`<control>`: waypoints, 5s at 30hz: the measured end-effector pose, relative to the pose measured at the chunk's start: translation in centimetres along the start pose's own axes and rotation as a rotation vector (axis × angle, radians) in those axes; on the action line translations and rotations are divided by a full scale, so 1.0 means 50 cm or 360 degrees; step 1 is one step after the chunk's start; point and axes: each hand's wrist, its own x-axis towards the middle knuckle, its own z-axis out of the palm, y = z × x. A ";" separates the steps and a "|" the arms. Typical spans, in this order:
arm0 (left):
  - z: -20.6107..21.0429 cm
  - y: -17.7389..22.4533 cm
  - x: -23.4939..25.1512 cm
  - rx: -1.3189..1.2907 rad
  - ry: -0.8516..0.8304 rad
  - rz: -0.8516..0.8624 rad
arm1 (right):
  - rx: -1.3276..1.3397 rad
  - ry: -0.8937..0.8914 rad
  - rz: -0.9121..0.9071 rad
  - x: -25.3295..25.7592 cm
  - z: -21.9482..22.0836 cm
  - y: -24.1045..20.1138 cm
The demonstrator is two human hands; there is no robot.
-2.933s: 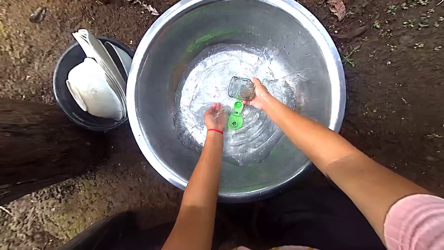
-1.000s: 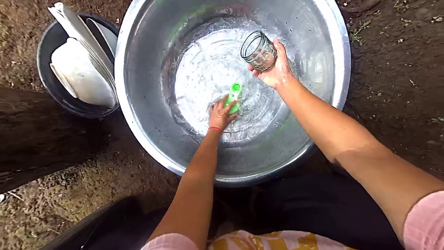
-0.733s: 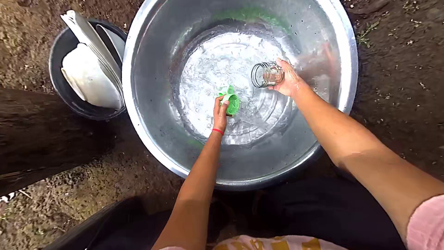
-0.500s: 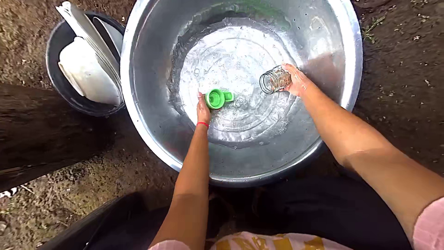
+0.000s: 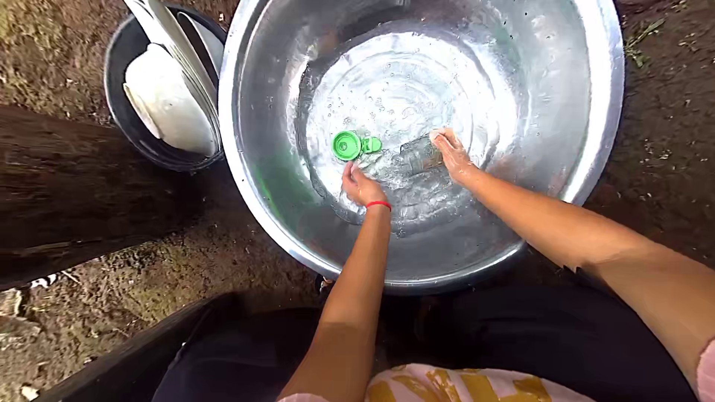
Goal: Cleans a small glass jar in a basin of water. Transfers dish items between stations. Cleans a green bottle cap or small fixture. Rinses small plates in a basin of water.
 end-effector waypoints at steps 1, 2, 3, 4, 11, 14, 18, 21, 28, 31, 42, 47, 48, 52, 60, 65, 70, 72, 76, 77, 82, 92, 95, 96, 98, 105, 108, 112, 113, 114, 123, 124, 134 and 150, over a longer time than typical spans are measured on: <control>-0.014 -0.028 0.017 0.0051 0.0129 -0.0137 | 0.0056 0.0039 0.0032 0.001 -0.004 0.006; -0.016 -0.045 0.021 -0.0013 0.0148 -0.0336 | 0.0099 0.0082 0.0053 0.001 -0.006 0.009; -0.007 -0.049 0.013 -0.0195 0.0087 -0.0526 | 0.0119 0.0112 0.0090 -0.001 -0.005 0.010; 0.010 -0.041 -0.002 -0.0441 -0.0081 -0.0686 | 0.0133 0.0144 0.0159 -0.007 0.000 0.006; 0.040 0.056 -0.064 -0.0300 -0.0631 -0.0176 | -0.0498 0.0034 0.0095 -0.031 0.028 -0.079; -0.016 0.083 -0.087 0.0217 -0.0847 -0.0074 | -0.0914 0.0009 -0.0007 -0.073 0.032 -0.152; -0.079 0.171 -0.164 0.0887 -0.1193 0.0367 | -0.1267 -0.0068 -0.0174 -0.172 0.043 -0.275; -0.130 0.249 -0.226 0.0941 -0.1207 0.0783 | -0.1509 -0.0189 -0.0179 -0.249 0.049 -0.410; -0.255 0.533 -0.356 0.0705 -0.1368 0.0838 | -0.1846 -0.0462 -0.0206 -0.414 0.056 -0.775; -0.319 0.648 -0.376 0.0411 -0.1379 0.0644 | -0.1585 -0.0720 -0.0322 -0.435 0.033 -0.913; -0.661 0.727 -0.110 -0.0036 -0.0434 0.0061 | -0.1431 -0.0519 -0.0410 -0.359 0.329 -1.099; -0.972 0.695 0.053 0.0072 0.0379 -0.0043 | -0.1456 -0.1038 -0.0331 -0.337 0.758 -1.059; -1.025 0.686 0.083 0.0161 0.0457 -0.0033 | -0.1475 -0.1068 -0.0385 -0.334 0.829 -1.043; -1.160 0.680 0.190 0.0408 0.0526 0.0133 | -0.1398 -0.0814 -0.0793 -0.330 1.061 -1.007; -1.188 0.668 0.267 0.0631 0.0147 0.0463 | -0.1421 -0.0524 -0.0971 -0.269 1.225 -0.938; -1.175 0.681 0.306 0.0834 -0.0160 0.0627 | -0.1414 -0.0897 -0.1062 -0.190 1.190 -0.975; -1.157 0.684 0.313 0.1042 -0.0323 0.0784 | -0.1351 -0.1049 -0.1078 -0.150 1.184 -0.990; -1.152 0.677 0.312 0.1114 -0.0331 0.0788 | -0.1316 -0.1048 -0.1115 -0.144 1.182 -0.988; -1.162 0.696 0.320 0.1364 -0.0504 0.0659 | -0.1448 -0.1055 -0.1047 -0.147 1.184 -1.003; -1.168 0.702 0.322 0.1368 -0.0523 0.0639 | -0.1538 -0.1032 -0.1033 -0.154 1.186 -1.010; -1.206 0.721 0.308 0.0928 -0.0089 0.0321 | -0.1709 -0.0878 -0.1035 -0.194 1.195 -1.031; -1.242 0.705 0.293 0.0399 0.0368 0.0072 | -0.1472 -0.0698 -0.1011 -0.258 1.176 -1.000; -1.214 0.717 0.322 0.0618 0.0208 0.0303 | -0.1453 -0.0777 -0.0854 -0.257 1.174 -0.991; -1.205 0.719 0.332 0.0689 0.0195 0.0374 | -0.1466 -0.0782 -0.0841 -0.254 1.175 -0.994; -1.190 0.722 0.349 0.0755 0.0224 0.0468 | -0.1494 -0.0784 -0.0837 -0.248 1.181 -1.002; -1.178 0.737 0.373 0.0784 0.0231 0.0332 | -0.1647 -0.0911 -0.0946 -0.197 1.187 -1.018; -1.201 0.743 0.353 0.0650 0.0346 0.0194 | -0.1689 -0.0991 -0.0935 -0.184 1.186 -1.039; -1.218 0.730 0.334 0.0575 0.0446 0.0152 | -0.1680 -0.0986 -0.1027 -0.192 1.181 -1.036; -1.215 0.723 0.333 0.0577 0.0440 0.0202 | -0.1668 -0.0992 -0.1044 -0.192 1.178 -1.033; -1.210 0.720 0.333 0.0595 0.0416 0.0254 | -0.1657 -0.1007 -0.1053 -0.190 1.174 -1.029; -1.168 0.701 0.380 0.0778 0.0317 0.0765 | -0.1307 -0.0952 -0.1120 -0.190 1.080 -0.998; -1.169 0.697 0.377 0.0828 0.0355 0.0767 | -0.1283 -0.0913 -0.1070 -0.200 1.056 -0.991; -1.159 0.723 0.363 0.1187 0.0422 0.0570 | -0.1450 -0.0945 -0.0350 -0.396 0.644 -0.771; -0.679 0.645 0.000 0.0950 -0.0003 0.1091 | -0.1599 -0.1050 0.0247 -0.360 0.152 -0.572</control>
